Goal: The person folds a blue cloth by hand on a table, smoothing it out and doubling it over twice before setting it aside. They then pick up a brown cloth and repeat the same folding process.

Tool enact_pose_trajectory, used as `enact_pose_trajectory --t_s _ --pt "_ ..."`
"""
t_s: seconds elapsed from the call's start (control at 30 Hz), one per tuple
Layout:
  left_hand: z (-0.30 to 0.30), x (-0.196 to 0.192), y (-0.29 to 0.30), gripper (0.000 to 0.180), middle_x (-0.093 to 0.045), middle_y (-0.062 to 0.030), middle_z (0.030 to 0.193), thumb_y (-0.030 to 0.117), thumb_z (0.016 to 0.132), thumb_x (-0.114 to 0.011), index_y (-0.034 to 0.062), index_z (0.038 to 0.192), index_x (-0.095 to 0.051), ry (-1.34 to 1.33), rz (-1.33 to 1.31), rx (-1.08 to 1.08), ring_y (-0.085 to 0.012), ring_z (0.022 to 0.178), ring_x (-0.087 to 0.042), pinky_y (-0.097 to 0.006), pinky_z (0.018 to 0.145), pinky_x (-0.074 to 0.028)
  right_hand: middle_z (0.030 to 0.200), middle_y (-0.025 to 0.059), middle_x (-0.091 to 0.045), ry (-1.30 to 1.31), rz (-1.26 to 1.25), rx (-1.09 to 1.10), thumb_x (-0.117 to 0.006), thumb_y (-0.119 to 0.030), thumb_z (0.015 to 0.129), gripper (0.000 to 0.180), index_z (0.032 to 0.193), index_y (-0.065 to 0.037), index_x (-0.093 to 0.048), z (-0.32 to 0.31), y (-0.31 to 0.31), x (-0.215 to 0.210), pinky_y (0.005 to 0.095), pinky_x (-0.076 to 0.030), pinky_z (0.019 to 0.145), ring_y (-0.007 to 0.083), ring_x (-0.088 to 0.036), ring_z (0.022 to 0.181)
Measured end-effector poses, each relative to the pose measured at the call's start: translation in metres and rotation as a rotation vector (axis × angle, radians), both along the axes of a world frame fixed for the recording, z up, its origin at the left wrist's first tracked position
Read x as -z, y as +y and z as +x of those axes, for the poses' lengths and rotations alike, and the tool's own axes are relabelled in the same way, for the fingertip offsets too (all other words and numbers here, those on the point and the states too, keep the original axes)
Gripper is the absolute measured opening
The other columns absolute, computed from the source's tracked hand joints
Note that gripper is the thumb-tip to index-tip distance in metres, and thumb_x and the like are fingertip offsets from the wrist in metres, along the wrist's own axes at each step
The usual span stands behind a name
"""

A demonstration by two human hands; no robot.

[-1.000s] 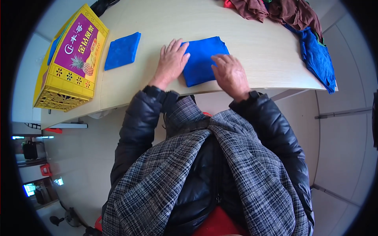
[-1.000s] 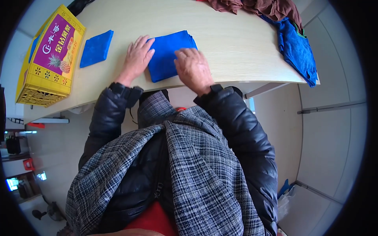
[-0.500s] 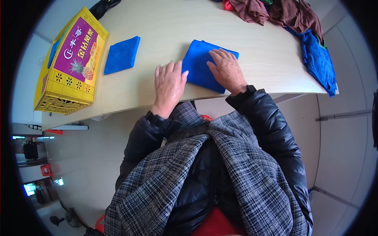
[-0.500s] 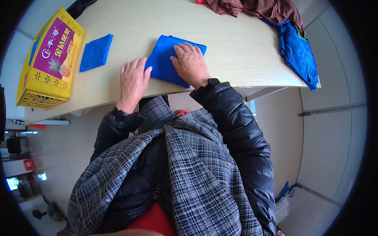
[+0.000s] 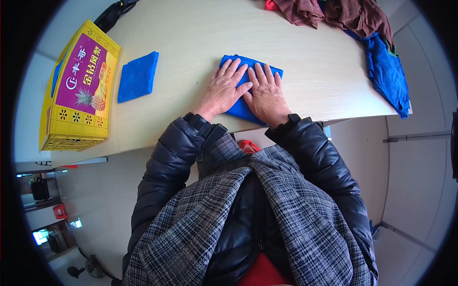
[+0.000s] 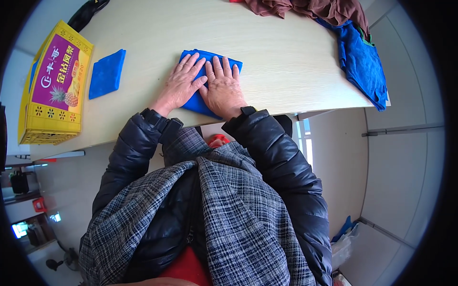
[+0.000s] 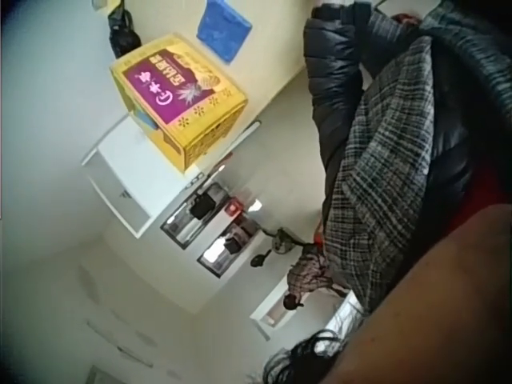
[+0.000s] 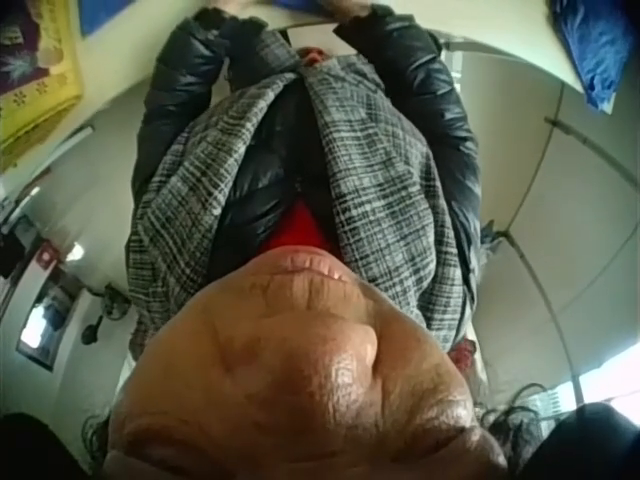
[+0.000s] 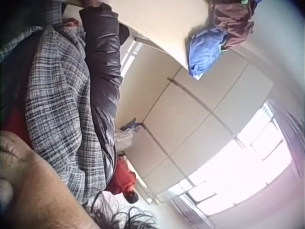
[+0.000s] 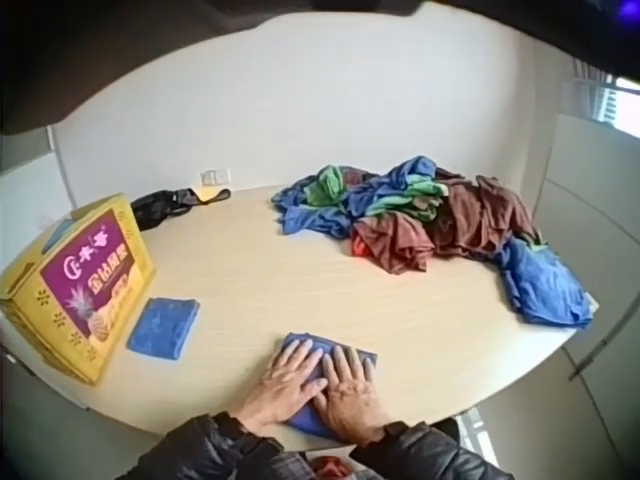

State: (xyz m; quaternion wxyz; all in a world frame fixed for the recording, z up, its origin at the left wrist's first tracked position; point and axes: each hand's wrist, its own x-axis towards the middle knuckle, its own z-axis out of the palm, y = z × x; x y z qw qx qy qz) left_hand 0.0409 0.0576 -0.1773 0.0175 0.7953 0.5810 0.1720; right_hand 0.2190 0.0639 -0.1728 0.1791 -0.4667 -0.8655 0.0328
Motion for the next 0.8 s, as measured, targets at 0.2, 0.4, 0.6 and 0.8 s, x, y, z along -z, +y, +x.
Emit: enact_pose_trajectory --t_s 0.2,0.4,0.6,0.8 --pt "-0.001 0.0 0.003 0.066 -0.03 -0.0124 0.162 0.055 0.103 -0.039 0.0108 0.151 -0.042 -0.055 -0.009 -0.027 -0.0321 0.151 -0.023 -0.047 0.122 -0.019 0.159 0.0187 -0.032 -0.003 -0.004 0.007 -0.048 -0.042 0.099 0.066 0.15 -0.002 -0.04 -0.002 0.0 -0.002 0.0572 -0.021 0.119 0.0393 -0.026 0.149" --pt "0.001 -0.007 -0.002 0.07 -0.033 -0.0133 0.161 0.059 0.101 -0.039 0.0091 0.15 -0.044 -0.019 -0.013 -0.076 -0.0317 0.151 -0.023 -0.049 0.122 -0.019 0.159 0.0184 -0.032 -0.006 -0.031 -0.02 -0.049 -0.042 0.098 0.066 0.15 -0.001 -0.04 0.002 -0.002 -0.017 0.0573 -0.021 0.119 0.0391 -0.026 0.149" --pt "0.004 -0.007 0.002 0.075 -0.033 -0.0133 0.161 0.062 0.101 -0.037 0.0065 0.151 -0.042 -0.063 0.015 0.018 -0.03 0.152 -0.022 -0.049 0.123 -0.015 0.16 0.0188 -0.032 -0.018 0.009 0.005 -0.047 -0.041 0.099 0.068 0.152 0.0 -0.035 -0.009 -0.01 -0.007 0.0573 -0.021 0.119 0.0394 -0.026 0.149" --pt "0.004 0.001 0.003 0.079 -0.032 -0.0134 0.161 0.063 0.1 -0.036 0.0031 0.151 -0.04 -0.069 -0.011 0.023 -0.0285 0.152 -0.022 -0.049 0.123 -0.013 0.159 0.0193 -0.032 -0.035 -0.017 -0.001 -0.045 -0.041 0.1 0.069 0.154 -0.001 -0.031 -0.011 -0.008 -0.004 0.0569 -0.02 0.12 0.0392 -0.025 0.149"
